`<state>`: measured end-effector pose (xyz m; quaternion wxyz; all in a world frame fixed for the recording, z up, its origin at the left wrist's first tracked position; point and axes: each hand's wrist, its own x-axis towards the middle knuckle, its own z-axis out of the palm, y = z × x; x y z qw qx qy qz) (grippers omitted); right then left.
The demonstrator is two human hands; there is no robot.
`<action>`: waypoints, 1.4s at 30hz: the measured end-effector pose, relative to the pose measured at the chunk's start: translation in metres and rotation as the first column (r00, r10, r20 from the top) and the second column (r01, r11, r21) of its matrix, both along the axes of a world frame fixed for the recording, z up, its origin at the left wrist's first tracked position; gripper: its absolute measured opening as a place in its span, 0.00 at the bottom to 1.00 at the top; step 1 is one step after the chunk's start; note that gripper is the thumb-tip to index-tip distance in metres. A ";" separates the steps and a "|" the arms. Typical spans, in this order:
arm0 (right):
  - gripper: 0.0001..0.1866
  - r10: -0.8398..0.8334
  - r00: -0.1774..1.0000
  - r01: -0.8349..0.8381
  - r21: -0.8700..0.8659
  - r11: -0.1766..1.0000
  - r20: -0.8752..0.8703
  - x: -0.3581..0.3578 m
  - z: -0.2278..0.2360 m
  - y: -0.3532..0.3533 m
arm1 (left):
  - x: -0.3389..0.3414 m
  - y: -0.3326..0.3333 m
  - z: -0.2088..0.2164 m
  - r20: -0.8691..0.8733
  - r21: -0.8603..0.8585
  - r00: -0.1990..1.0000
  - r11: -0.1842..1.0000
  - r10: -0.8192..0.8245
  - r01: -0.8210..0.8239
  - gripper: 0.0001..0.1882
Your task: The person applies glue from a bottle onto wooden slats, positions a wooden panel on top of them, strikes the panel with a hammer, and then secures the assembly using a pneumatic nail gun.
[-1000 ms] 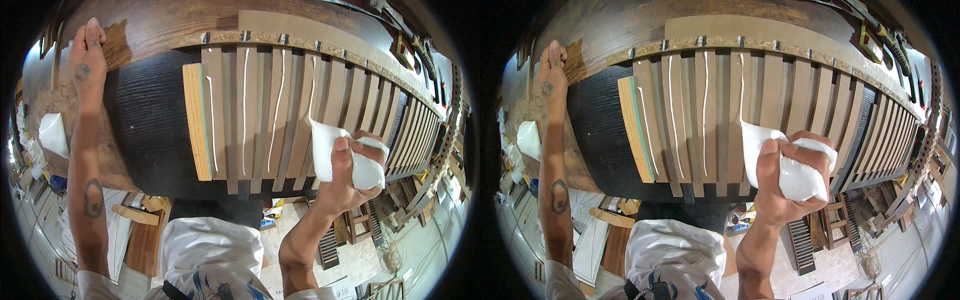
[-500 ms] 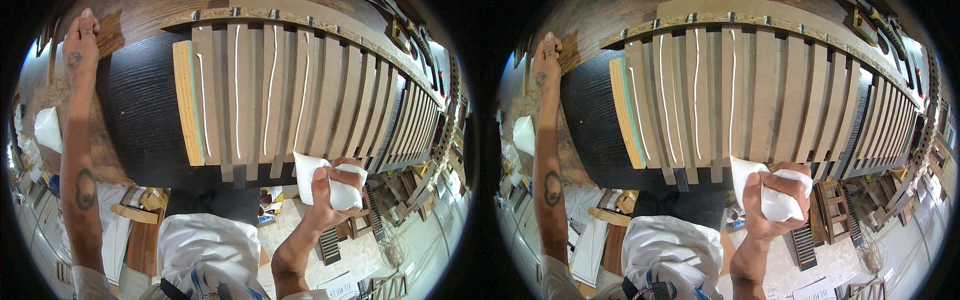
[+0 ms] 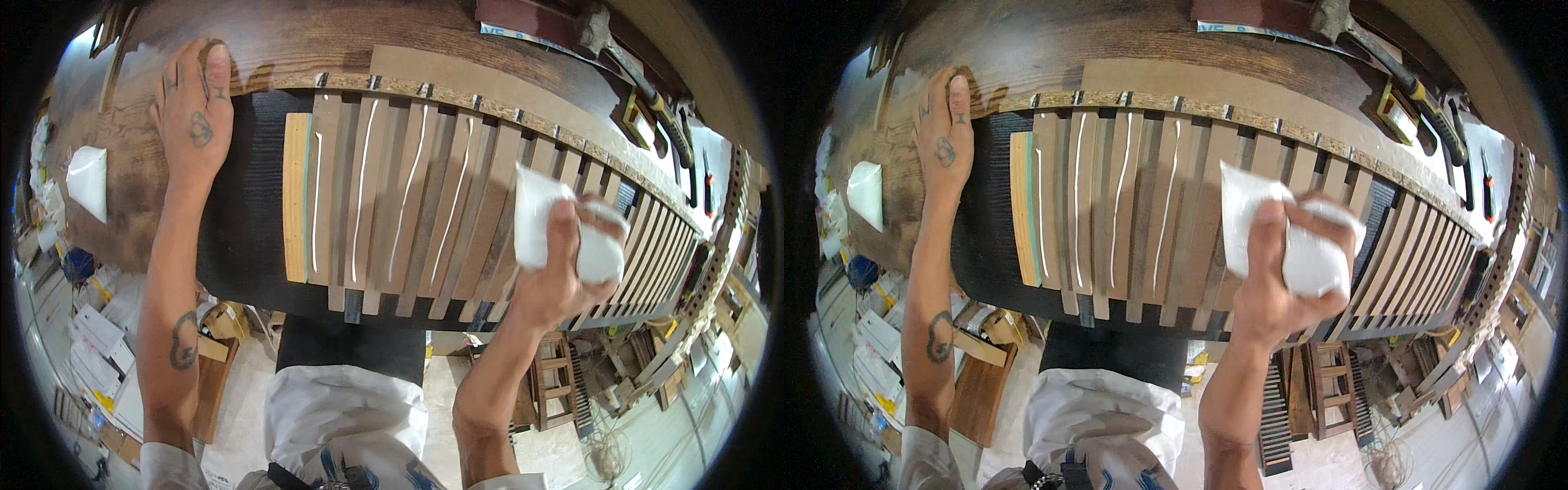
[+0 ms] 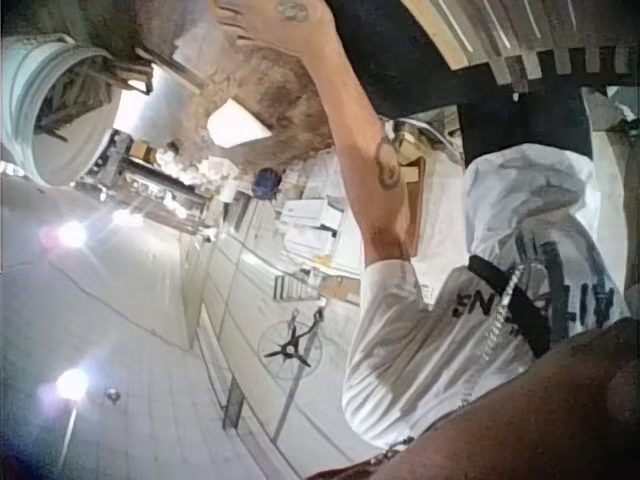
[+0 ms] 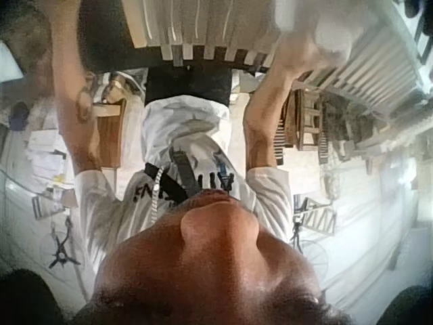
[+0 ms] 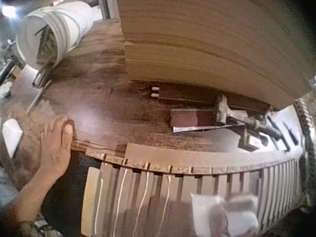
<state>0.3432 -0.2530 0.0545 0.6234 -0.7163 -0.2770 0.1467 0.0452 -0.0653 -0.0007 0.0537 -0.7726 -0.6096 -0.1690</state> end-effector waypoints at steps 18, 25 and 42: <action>0.12 0.060 0.994 -0.051 -0.101 0.994 0.089 0.015 -0.010 0.015 | 0.003 -0.003 0.004 0.099 -0.027 0.994 0.999 0.036 -0.034 0.35; 0.12 0.078 0.991 -0.065 -0.120 0.991 0.108 0.006 -0.003 -0.010 | -0.005 0.001 0.001 0.102 -0.026 0.995 0.999 0.021 -0.019 0.35; 0.09 0.204 0.938 -0.166 -0.152 0.974 0.281 -0.007 0.001 -0.093 | -0.010 0.003 -0.001 0.195 -0.014 0.980 0.999 -0.049 0.052 0.40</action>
